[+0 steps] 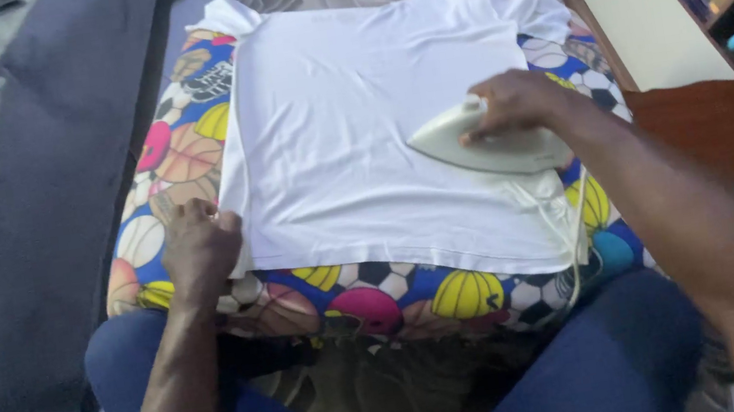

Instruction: Iron a white t-shirt on a patterned ironing surface.

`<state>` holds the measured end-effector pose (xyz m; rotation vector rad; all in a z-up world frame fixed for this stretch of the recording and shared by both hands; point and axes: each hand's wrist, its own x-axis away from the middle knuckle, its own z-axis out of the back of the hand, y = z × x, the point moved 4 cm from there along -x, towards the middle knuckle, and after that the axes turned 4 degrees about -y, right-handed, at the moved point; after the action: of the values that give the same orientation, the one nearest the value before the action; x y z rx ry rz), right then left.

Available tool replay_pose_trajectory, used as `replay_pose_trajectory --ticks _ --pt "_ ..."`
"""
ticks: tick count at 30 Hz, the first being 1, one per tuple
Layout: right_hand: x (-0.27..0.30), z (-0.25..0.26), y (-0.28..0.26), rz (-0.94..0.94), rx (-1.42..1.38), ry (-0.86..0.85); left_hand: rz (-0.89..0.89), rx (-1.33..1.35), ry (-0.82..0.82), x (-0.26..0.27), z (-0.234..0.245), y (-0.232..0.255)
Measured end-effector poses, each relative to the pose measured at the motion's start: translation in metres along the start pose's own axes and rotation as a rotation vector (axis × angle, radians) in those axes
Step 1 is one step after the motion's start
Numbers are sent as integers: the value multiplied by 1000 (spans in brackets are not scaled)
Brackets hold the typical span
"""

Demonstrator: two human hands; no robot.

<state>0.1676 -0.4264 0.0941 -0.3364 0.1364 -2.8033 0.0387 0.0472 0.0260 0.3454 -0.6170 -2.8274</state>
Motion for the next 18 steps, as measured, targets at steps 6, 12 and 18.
replay_pose_trajectory --ticks 6,12,18 --pt "18 9 -36 -50 28 -43 -50 -117 -51 7 6 25" --pt "-82 28 -5 -101 66 168 134 49 13 -17 16 -23" --pt "-116 41 -27 -348 -139 46 376 41 -18 -35 32 -45"
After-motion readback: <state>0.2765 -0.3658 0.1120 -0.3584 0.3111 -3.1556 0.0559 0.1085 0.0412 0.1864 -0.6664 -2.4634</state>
